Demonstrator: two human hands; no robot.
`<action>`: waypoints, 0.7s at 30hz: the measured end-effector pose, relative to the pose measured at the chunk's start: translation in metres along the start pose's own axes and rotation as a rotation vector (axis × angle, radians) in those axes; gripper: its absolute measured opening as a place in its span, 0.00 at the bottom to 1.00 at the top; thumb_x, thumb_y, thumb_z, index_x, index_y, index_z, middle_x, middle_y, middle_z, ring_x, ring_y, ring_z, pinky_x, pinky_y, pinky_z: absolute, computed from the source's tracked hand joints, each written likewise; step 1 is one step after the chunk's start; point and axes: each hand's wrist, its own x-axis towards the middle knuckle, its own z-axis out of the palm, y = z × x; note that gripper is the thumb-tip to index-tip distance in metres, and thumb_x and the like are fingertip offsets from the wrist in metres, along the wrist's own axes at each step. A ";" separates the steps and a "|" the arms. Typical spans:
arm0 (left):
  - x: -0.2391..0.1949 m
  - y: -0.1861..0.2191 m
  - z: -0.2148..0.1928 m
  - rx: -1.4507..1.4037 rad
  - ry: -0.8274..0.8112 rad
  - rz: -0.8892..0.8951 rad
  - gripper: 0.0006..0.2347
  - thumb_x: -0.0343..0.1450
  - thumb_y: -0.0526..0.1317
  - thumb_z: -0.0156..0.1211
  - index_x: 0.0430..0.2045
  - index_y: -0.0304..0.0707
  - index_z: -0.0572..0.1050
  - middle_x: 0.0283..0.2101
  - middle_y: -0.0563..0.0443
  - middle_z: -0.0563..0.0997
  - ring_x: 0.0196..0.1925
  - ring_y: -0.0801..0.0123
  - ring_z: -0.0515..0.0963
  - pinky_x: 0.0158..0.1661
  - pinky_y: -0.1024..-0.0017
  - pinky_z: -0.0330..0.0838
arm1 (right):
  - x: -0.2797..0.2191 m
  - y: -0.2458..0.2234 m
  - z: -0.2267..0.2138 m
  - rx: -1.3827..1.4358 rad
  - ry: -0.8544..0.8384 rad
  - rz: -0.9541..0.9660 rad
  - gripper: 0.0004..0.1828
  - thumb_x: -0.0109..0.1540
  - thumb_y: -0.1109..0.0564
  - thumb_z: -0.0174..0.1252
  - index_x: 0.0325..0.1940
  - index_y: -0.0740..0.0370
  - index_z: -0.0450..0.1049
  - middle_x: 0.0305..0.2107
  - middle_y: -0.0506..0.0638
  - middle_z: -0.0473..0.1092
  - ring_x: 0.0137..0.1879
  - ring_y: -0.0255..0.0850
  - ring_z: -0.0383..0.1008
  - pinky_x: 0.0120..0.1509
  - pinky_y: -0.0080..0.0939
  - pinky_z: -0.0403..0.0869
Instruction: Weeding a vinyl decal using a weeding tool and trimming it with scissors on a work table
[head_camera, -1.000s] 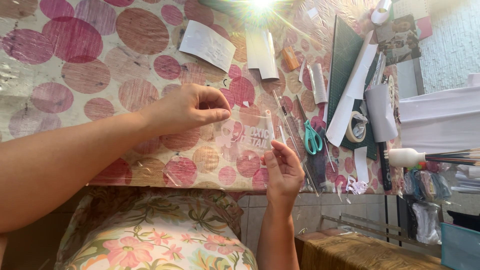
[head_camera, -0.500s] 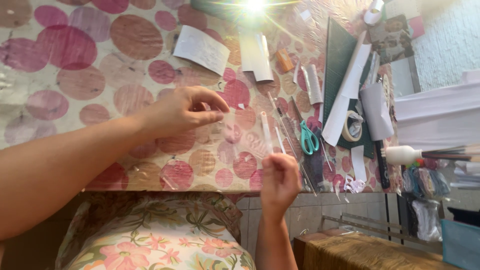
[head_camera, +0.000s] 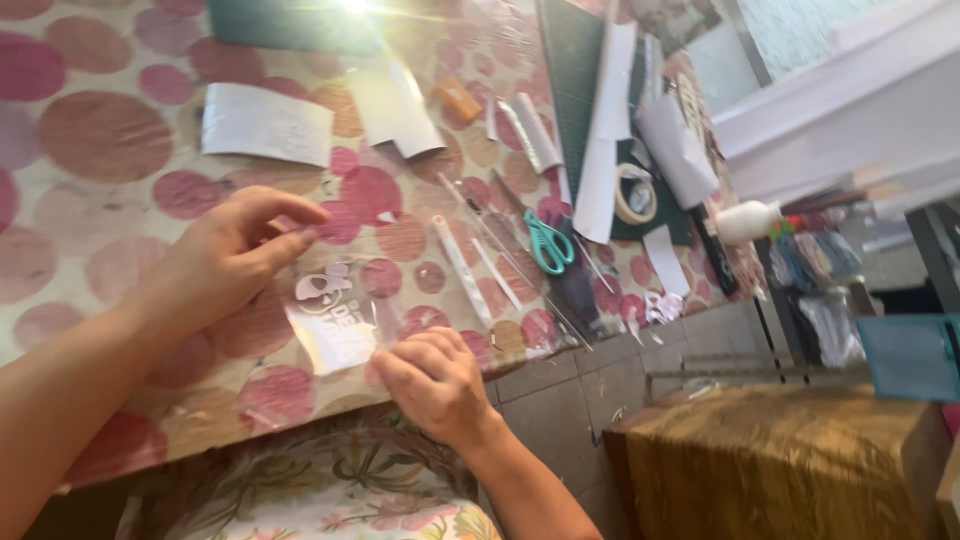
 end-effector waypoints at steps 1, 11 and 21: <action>0.001 -0.003 0.001 -0.011 0.031 0.006 0.09 0.73 0.38 0.59 0.44 0.46 0.82 0.48 0.57 0.81 0.35 0.73 0.79 0.38 0.75 0.70 | 0.002 -0.001 -0.001 0.035 0.002 -0.001 0.05 0.67 0.63 0.63 0.47 0.61 0.76 0.37 0.49 0.75 0.40 0.45 0.75 0.49 0.46 0.74; 0.000 -0.014 0.003 -0.079 0.065 -0.054 0.10 0.74 0.32 0.58 0.48 0.41 0.81 0.13 0.46 0.67 0.13 0.66 0.63 0.17 0.69 0.58 | -0.012 0.022 -0.019 0.161 0.079 0.034 0.07 0.70 0.57 0.59 0.53 0.58 0.76 0.43 0.51 0.70 0.37 0.44 0.74 0.46 0.51 0.79; 0.008 -0.039 0.011 -0.059 0.148 0.036 0.08 0.75 0.30 0.58 0.46 0.35 0.80 0.50 0.47 0.77 0.42 0.68 0.76 0.40 0.74 0.66 | -0.053 0.213 -0.164 -0.343 0.239 0.520 0.04 0.68 0.63 0.57 0.41 0.63 0.77 0.41 0.55 0.74 0.50 0.50 0.74 0.58 0.48 0.72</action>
